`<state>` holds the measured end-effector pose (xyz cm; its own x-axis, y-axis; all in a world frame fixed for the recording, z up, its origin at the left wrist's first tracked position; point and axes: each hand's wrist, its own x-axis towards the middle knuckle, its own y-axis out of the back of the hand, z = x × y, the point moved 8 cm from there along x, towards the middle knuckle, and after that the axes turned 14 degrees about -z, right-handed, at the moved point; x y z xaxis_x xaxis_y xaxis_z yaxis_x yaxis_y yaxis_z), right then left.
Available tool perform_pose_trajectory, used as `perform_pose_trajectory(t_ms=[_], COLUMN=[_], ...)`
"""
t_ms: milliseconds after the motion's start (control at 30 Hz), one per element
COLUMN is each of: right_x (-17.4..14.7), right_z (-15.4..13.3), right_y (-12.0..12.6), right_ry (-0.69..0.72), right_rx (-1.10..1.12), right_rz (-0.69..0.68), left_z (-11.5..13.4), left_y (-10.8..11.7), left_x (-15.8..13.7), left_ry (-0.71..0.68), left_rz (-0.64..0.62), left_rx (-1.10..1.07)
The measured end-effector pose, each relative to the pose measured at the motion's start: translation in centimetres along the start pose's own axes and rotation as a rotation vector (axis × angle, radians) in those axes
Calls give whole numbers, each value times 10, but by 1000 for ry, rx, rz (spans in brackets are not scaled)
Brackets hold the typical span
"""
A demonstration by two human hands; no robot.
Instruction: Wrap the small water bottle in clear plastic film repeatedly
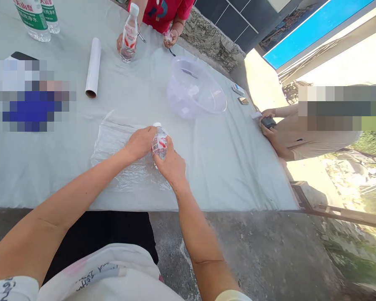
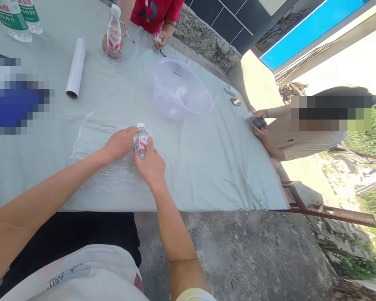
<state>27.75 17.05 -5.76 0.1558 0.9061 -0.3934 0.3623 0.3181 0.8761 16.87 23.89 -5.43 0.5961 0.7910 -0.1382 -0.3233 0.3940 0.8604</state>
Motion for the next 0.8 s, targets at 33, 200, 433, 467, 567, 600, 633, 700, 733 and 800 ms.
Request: perform_pose_trajectory(t_ms=[33, 200, 433, 467, 567, 600, 633, 700, 733, 800], right_x=[-1, -2, -7, -9, -13, -14, -14, -14, -14, -15], right_z=[0, 3, 4, 4, 5, 5, 5, 3, 2, 2], right_y=[0, 1, 2, 3, 7, 8, 7, 4, 2, -2], right_ry=[-2, -5, -14, -12, -16, -19, -21, -26, -34, -51], right_rx=[9, 49, 88, 91, 112, 114, 111, 90, 70, 30], right_rz=[13, 30, 40, 37, 24, 22, 21, 19, 20, 20], left_z=[-8, -28, -26, -26, -29, -29, -30, -31, -31, -32], left_y=[-6, -23, -28, -28, -28, -28, -28, -29, -29, -28], left_x=[10, 20, 15, 16, 17, 17, 17, 18, 17, 17], left_ry=[14, -34, 20, 21, 21, 21, 22, 29, 32, 35], left_rz=[15, 94, 82, 78, 73, 70, 64, 58, 60, 67], left_rx=[11, 103, 136, 132, 118, 116, 116, 116, 115, 108])
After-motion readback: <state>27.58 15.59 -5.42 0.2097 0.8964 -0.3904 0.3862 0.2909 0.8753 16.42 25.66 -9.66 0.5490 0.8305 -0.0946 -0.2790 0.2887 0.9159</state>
